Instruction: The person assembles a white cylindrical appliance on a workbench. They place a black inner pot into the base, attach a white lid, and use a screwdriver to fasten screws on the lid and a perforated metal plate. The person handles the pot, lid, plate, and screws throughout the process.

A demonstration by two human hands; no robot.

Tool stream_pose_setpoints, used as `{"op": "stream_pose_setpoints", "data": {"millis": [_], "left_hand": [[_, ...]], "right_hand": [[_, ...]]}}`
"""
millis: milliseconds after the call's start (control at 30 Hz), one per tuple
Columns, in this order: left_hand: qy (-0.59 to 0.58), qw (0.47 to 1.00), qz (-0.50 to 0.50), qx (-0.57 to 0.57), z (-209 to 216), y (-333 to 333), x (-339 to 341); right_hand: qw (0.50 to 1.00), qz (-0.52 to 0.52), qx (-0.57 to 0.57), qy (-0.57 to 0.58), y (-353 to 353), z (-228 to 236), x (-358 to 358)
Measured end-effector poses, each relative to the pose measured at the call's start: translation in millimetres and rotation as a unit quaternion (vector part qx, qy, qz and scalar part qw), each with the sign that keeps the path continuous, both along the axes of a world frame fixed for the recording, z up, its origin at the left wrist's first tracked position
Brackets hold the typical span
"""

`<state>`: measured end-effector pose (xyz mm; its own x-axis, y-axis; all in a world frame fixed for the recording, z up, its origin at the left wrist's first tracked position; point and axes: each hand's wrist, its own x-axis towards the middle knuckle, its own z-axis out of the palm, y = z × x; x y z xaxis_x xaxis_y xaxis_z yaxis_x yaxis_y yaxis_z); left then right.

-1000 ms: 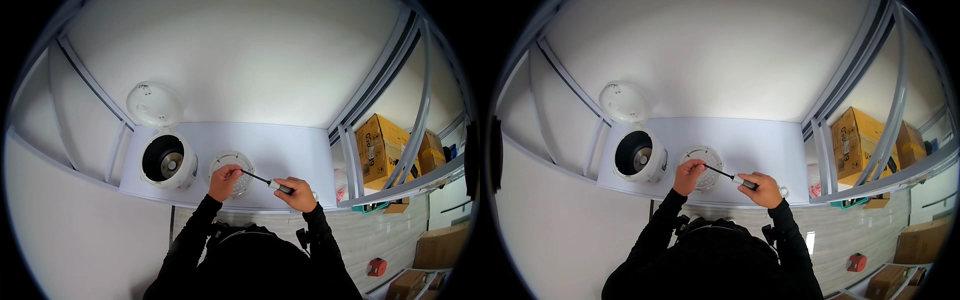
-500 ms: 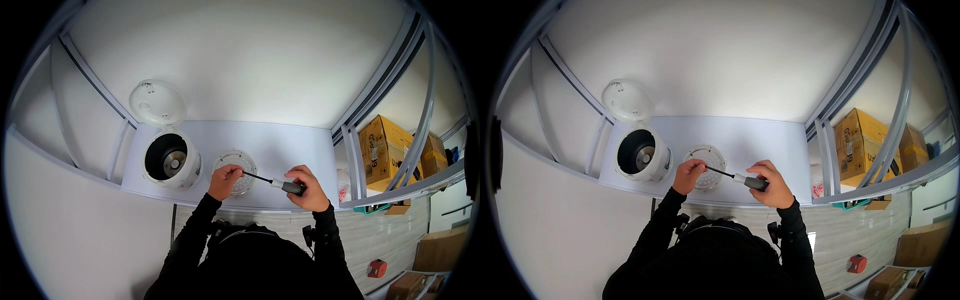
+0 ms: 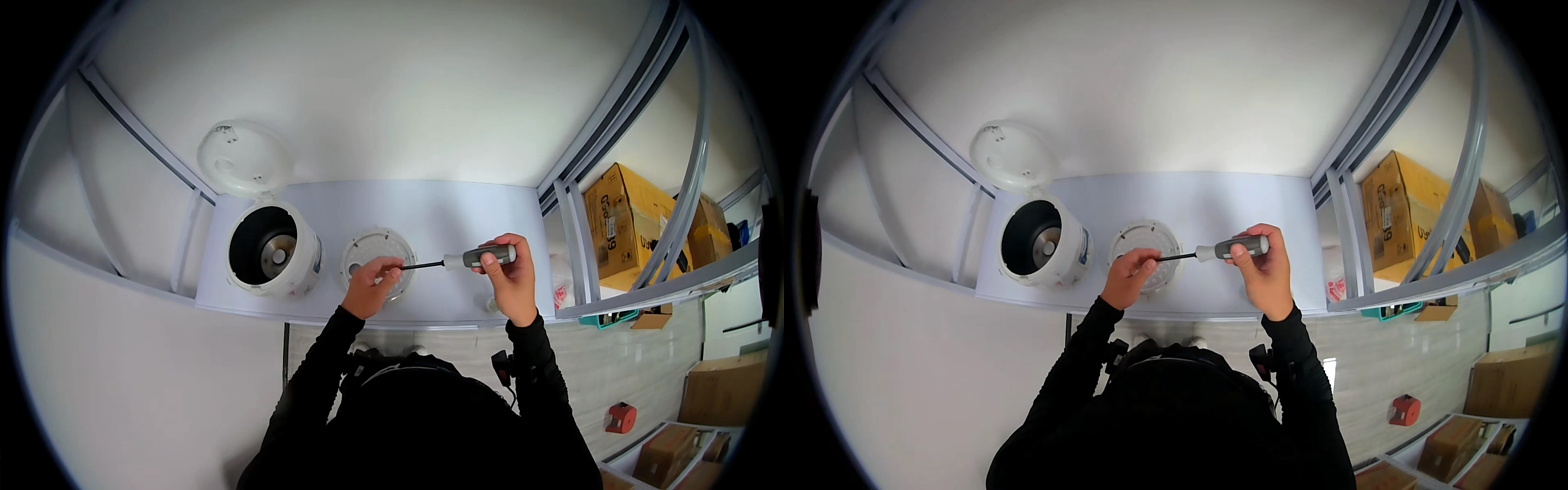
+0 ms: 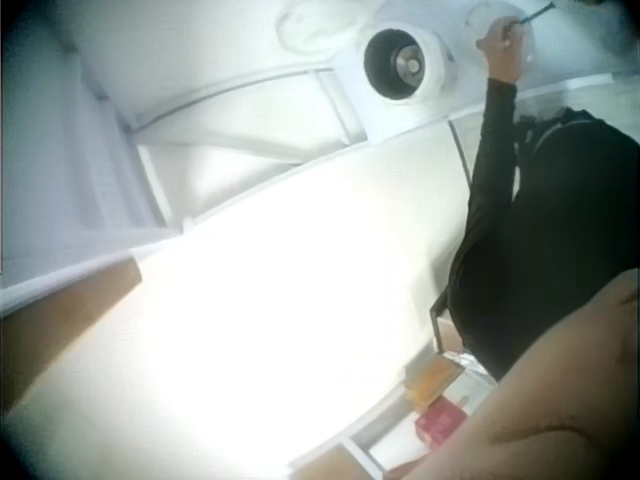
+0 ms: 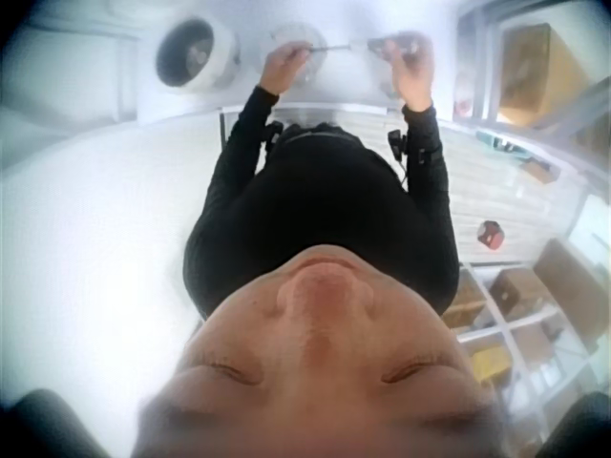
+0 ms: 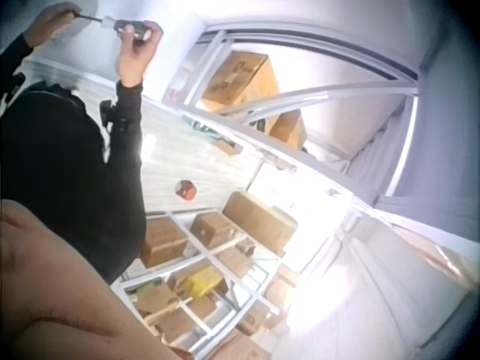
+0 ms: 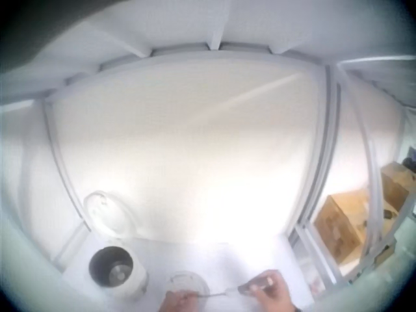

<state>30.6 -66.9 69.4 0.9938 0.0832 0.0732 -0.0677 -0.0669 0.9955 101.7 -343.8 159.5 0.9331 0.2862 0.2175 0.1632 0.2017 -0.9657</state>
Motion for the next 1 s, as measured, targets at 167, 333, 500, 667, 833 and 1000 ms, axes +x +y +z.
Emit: {"op": "stream_pose_setpoints", "data": {"millis": [167, 333, 500, 667, 833, 1000], "left_hand": [[-0.101, 0.936, 0.002, 0.337, -1.2, 7.5, -5.9], [-0.093, 0.903, -0.085, 0.411, -35.7, 16.7, -6.6], [-0.111, 0.892, -0.094, 0.428, -51.3, 17.4, -6.2], [-0.113, 0.890, -0.101, 0.430, -57.1, 20.1, -2.6], [-0.119, 0.893, -0.094, 0.424, -65.7, 22.1, -2.9], [-0.128, 0.894, -0.077, 0.423, -65.6, 17.9, -4.8]], "right_hand": [[0.965, -0.035, -0.209, -0.157, 16.8, 1.8, -12.0], [0.932, -0.026, -0.296, -0.209, 44.5, 11.7, -32.4], [0.914, -0.042, -0.326, -0.238, 62.1, 2.5, -41.9], [0.913, -0.057, -0.342, -0.217, 72.2, -0.4, -50.8], [0.898, -0.073, -0.368, -0.230, 81.7, -6.1, -57.4], [0.902, -0.080, -0.368, -0.211, 87.2, -3.6, -60.5]]}}
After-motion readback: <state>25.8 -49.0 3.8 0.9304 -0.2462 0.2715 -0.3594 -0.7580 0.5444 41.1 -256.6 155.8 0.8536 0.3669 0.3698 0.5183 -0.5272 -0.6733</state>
